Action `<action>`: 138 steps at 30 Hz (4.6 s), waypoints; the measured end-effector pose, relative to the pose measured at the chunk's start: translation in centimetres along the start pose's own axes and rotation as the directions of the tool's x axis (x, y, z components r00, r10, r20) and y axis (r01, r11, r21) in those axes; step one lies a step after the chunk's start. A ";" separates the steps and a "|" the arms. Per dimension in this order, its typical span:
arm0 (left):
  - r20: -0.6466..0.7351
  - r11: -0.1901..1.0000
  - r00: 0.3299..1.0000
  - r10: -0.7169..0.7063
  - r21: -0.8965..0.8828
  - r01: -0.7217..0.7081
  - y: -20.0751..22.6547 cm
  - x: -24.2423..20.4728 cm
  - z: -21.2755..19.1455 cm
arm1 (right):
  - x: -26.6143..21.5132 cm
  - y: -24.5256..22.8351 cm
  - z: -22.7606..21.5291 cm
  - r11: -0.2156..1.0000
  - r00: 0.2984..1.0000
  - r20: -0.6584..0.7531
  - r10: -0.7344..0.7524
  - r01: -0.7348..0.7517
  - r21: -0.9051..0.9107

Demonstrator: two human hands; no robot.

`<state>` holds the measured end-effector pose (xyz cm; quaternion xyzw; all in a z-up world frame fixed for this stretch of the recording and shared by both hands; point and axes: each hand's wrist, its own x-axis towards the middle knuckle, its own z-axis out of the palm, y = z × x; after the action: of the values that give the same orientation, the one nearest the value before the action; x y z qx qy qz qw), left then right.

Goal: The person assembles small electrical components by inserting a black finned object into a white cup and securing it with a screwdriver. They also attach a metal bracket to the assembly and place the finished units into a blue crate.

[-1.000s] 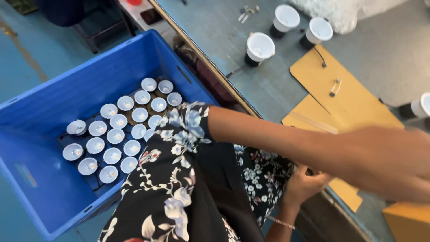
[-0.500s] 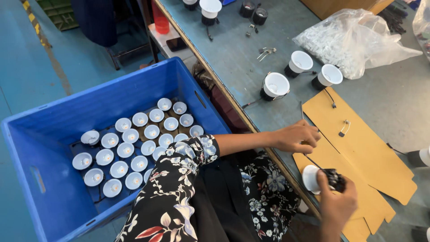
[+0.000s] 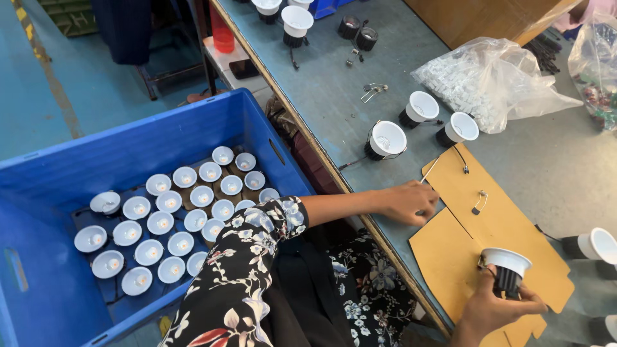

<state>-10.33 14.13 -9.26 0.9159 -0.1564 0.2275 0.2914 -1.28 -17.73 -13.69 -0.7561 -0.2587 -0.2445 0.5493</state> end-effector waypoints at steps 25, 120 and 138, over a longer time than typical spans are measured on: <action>-0.071 0.737 0.871 -0.485 0.503 0.451 6.8 8.8 8.3 | 0.3 -7.4 0.5 0.994 0.980 0.186 -0.069 0.084 -0.076; -0.083 0.734 0.899 -0.430 -0.611 0.295 19.9 -9.8 -1.7 | -10.5 -15.0 -2.2 0.945 0.862 0.457 0.221 -0.305 0.118; -0.043 0.619 0.900 -0.435 -0.740 0.263 19.0 -9.6 -3.9 | -9.6 -21.7 -1.5 0.842 0.910 0.256 0.326 -0.403 0.360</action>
<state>-27.65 3.08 -2.53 0.7096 -0.0176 0.1857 0.6795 -22.89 -14.64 -4.30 -0.6806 -0.2042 -0.0050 0.7036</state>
